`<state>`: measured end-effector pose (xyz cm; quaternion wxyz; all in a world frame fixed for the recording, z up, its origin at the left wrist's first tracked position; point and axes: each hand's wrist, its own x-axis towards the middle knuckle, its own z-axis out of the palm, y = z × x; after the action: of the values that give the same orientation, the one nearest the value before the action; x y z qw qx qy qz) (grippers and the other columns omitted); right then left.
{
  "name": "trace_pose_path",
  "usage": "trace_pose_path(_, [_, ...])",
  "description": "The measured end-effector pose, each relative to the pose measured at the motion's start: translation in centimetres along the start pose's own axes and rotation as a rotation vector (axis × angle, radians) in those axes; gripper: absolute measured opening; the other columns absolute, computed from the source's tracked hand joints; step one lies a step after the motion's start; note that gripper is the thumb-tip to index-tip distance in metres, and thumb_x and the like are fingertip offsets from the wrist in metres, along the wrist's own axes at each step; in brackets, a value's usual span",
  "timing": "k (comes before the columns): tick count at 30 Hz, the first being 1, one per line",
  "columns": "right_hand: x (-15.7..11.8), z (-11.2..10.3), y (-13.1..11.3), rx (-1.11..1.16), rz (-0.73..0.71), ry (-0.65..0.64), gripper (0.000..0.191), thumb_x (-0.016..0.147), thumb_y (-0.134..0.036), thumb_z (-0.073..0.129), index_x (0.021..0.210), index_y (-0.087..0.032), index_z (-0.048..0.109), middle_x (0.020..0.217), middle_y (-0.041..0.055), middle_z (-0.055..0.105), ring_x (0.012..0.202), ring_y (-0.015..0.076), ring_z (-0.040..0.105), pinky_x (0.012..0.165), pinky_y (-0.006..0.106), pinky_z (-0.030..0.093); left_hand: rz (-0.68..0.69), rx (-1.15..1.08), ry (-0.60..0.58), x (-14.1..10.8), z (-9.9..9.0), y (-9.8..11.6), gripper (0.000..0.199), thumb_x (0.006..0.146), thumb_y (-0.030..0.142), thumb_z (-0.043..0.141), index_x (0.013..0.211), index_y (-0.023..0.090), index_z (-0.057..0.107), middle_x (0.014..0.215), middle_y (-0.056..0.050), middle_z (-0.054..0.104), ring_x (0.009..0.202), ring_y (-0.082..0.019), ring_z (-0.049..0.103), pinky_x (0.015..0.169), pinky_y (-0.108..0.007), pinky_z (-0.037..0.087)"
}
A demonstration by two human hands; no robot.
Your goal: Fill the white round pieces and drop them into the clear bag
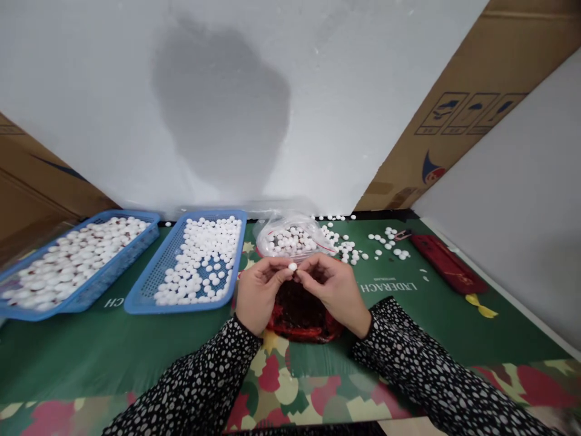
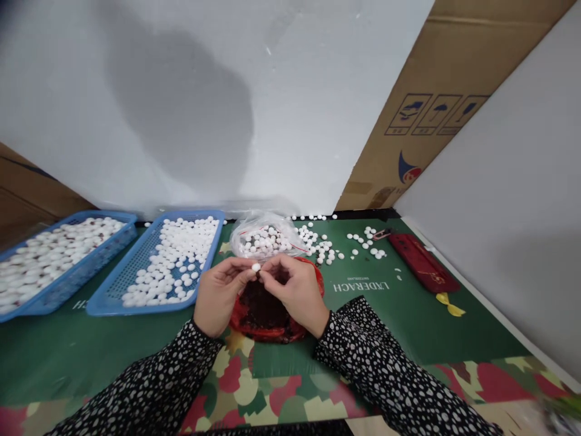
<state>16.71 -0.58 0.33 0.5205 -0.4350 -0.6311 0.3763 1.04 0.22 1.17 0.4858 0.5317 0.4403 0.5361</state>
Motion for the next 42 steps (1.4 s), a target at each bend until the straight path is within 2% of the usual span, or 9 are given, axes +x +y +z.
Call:
trace_pose_path(3, [0.2,-0.7,0.2,0.015,-0.017,0.042,0.006,0.087,-0.026,0.061,0.086,-0.02,0.063,0.077,0.0018,0.068,0.069,0.0153,0.064,0.065,0.027,0.051,0.095,0.207,0.018,2.2,0.1,0.7,0.013,0.076,0.024,0.07,0.088,0.019,0.071,0.083,-0.005,0.07,0.076,-0.019,0.062,0.075,-0.031,0.048])
trace_pose_path(5, [0.3,-1.2,0.6,-0.001,-0.033,0.077,0.006,0.087,-0.026,0.06,0.088,-0.02,0.063,0.079,0.0025,0.069,0.071,0.0162,0.064,0.067,0.028,0.051,0.212,0.364,0.019,3.8,0.4,1.0,0.014,0.071,0.015,0.069,0.084,0.02,0.071,0.08,-0.004,0.067,0.078,-0.021,0.059,0.081,-0.034,0.045])
trace_pose_path(7, [0.4,-1.4,0.9,-0.047,-0.052,0.097,0.006,0.087,-0.025,0.06,0.089,-0.021,0.064,0.08,0.0027,0.069,0.073,0.0169,0.064,0.068,0.029,0.051,0.326,0.49,0.005,4.8,0.7,1.3,0.034,0.068,0.002,0.06,0.094,0.02,0.069,0.088,-0.005,0.066,0.088,-0.023,0.057,0.089,-0.038,0.042])
trace_pose_path(10, [0.5,-1.4,1.2,-0.097,-0.079,0.1,0.007,0.087,-0.023,0.06,0.088,-0.021,0.066,0.081,0.0023,0.069,0.075,0.0172,0.064,0.069,0.029,0.05,0.382,0.561,-0.042,4.7,0.9,1.6,0.052,0.064,-0.005,0.047,0.107,0.019,0.064,0.099,-0.006,0.063,0.097,-0.023,0.054,0.094,-0.04,0.04])
trace_pose_path(13, [0.6,-1.2,1.0,-0.033,-0.069,0.102,0.007,0.086,-0.024,0.061,0.086,-0.02,0.066,0.081,0.0021,0.069,0.074,0.0163,0.063,0.069,0.029,0.05,0.329,0.345,-0.082,3.4,0.5,1.6,0.046,0.072,-0.002,0.047,0.11,0.019,0.061,0.108,-0.007,0.063,0.104,-0.02,0.056,0.098,-0.038,0.04])
trace_pose_path(17, [0.7,-0.9,0.1,0.211,0.005,0.029,0.011,0.084,-0.031,0.066,0.089,-0.021,0.064,0.079,0.0009,0.07,0.074,0.0155,0.067,0.071,0.03,0.054,0.097,-0.151,-0.094,2.1,0.0,0.8,0.031,0.075,0.013,0.068,0.105,0.019,0.062,0.113,-0.008,0.066,0.111,-0.02,0.059,0.098,-0.035,0.045])
trace_pose_path(21, [0.5,-0.8,-0.5,0.337,0.029,-0.043,0.016,0.081,-0.036,0.071,0.087,-0.021,0.066,0.079,0.0014,0.072,0.072,0.0156,0.07,0.071,0.032,0.057,-0.134,-0.388,-0.089,1.6,0.1,0.0,0.022,0.069,0.021,0.079,0.088,0.016,0.069,0.097,-0.009,0.074,0.093,-0.02,0.068,0.088,-0.035,0.051])
trace_pose_path(29, [0.5,-0.9,-0.4,0.079,-0.166,0.018,0.002,0.083,-0.023,0.068,0.082,-0.023,0.068,0.087,0.0015,0.066,0.087,0.0166,0.062,0.082,0.035,0.05,-0.167,-0.419,-0.019,1.1,0.9,-0.4,0.02,0.059,0.02,0.086,0.075,0.015,0.074,0.075,-0.002,0.072,0.071,-0.011,0.063,0.072,-0.022,0.051])
trace_pose_path(42, [-0.2,-0.5,-0.5,0.008,-0.134,0.045,0.004,0.085,-0.018,0.065,0.082,-0.021,0.064,0.083,0.0007,0.065,0.08,0.0155,0.06,0.076,0.031,0.048,-0.009,-0.229,-0.018,0.9,0.8,-0.8,0.01,0.065,0.016,0.081,0.071,0.017,0.074,0.068,-0.001,0.071,0.064,-0.011,0.061,0.066,-0.022,0.049])
